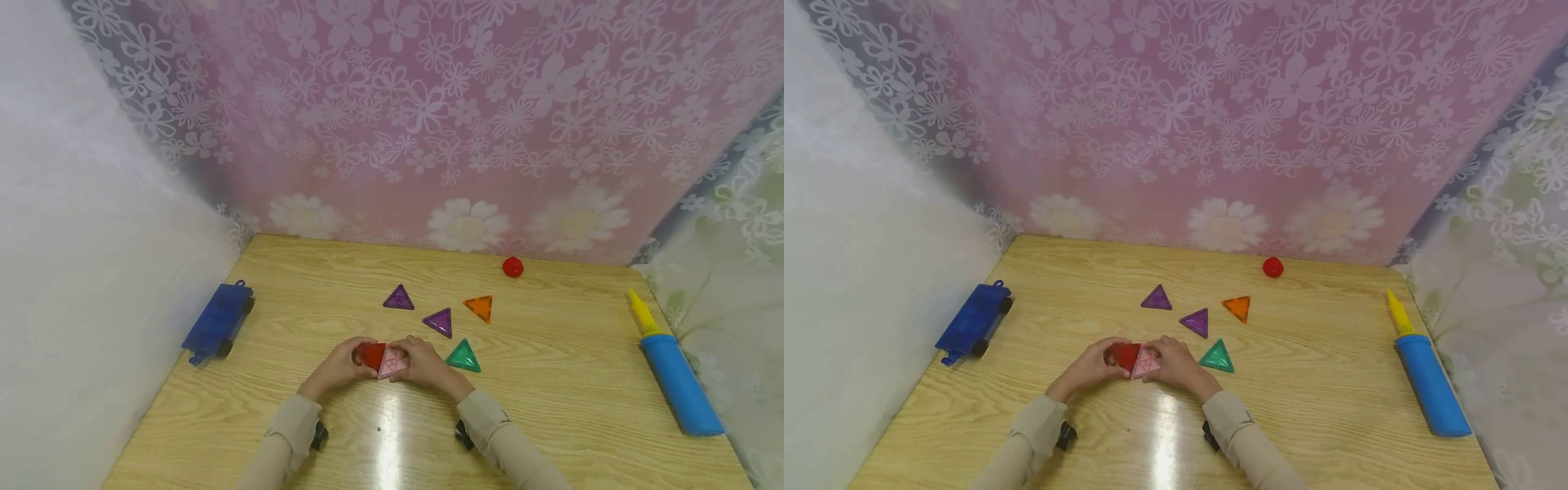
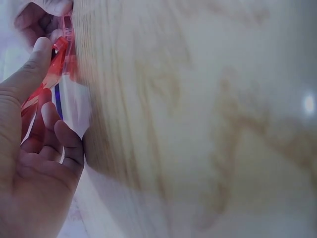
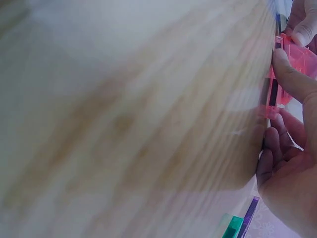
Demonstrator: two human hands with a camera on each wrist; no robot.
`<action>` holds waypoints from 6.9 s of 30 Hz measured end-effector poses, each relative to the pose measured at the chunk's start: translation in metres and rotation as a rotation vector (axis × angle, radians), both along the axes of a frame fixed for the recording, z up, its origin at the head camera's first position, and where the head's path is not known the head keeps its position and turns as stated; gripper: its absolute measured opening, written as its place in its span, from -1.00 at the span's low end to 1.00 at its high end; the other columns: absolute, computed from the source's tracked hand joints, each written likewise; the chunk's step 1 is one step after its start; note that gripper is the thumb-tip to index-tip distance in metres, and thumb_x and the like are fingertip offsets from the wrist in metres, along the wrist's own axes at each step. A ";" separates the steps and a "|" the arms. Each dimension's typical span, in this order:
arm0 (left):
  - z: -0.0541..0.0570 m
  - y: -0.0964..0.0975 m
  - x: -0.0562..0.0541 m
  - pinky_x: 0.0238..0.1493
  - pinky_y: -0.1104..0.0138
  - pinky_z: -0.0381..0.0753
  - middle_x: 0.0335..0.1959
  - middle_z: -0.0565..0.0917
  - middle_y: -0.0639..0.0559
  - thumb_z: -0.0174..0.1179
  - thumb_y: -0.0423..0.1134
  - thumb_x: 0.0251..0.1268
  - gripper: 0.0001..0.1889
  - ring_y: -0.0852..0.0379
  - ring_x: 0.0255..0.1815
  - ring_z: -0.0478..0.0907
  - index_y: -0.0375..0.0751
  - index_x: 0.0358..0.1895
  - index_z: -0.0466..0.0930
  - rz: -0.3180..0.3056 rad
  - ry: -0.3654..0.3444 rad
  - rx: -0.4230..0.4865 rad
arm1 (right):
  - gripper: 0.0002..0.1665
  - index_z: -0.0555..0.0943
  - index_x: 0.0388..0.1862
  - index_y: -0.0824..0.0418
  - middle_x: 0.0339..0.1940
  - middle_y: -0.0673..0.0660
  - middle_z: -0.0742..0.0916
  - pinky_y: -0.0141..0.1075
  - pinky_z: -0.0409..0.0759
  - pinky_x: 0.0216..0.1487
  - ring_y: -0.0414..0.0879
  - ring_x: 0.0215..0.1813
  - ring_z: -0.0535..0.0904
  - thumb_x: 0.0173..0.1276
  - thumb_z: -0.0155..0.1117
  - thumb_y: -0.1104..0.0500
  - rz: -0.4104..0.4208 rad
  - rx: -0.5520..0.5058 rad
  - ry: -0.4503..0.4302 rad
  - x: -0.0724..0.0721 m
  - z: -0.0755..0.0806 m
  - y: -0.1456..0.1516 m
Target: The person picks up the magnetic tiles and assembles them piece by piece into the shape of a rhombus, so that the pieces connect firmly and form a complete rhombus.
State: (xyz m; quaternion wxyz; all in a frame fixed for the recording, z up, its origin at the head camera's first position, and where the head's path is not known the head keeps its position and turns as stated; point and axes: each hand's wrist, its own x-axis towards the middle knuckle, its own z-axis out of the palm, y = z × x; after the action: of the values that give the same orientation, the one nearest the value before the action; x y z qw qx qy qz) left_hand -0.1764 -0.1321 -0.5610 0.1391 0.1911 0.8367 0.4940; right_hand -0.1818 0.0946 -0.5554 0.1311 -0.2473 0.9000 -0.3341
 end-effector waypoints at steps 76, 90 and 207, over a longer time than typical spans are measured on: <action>0.004 -0.003 -0.001 -0.43 0.44 0.46 -0.45 0.52 0.12 0.44 -0.22 0.02 -0.37 0.25 -0.46 0.41 -0.20 0.22 0.44 -0.041 0.034 -0.105 | -0.42 0.48 0.23 0.23 0.31 0.24 0.49 0.13 -0.01 0.45 0.17 0.45 0.20 0.34 0.21 -0.07 -0.021 0.168 0.194 -0.002 0.007 0.016; 0.008 -0.003 0.001 -0.41 0.42 0.48 -0.41 0.54 0.09 0.40 -0.28 0.07 -0.42 0.22 -0.44 0.43 -0.18 0.21 0.44 -0.042 0.011 -0.109 | -0.49 0.50 0.17 0.27 0.21 0.25 0.57 0.12 0.11 0.41 0.19 0.36 0.33 0.36 0.20 0.00 -0.013 0.102 0.188 0.021 0.008 0.021; 0.008 0.015 0.001 0.01 0.21 0.61 0.14 0.52 -0.17 0.29 -0.48 0.14 -0.44 -0.09 0.06 0.53 -0.24 0.26 0.44 -0.061 0.041 0.022 | -0.62 0.58 0.10 0.23 -0.01 0.17 0.67 -0.32 0.63 -0.08 -0.03 -0.07 0.63 0.29 0.26 0.35 -0.127 -0.369 0.095 0.013 -0.003 -0.004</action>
State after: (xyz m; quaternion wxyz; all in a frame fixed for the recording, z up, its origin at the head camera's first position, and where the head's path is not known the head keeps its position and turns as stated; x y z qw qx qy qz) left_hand -0.1755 -0.1173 -0.5530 0.1348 0.2283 0.8277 0.4946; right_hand -0.1684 0.0910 -0.5583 0.0194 -0.2255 0.8425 -0.4888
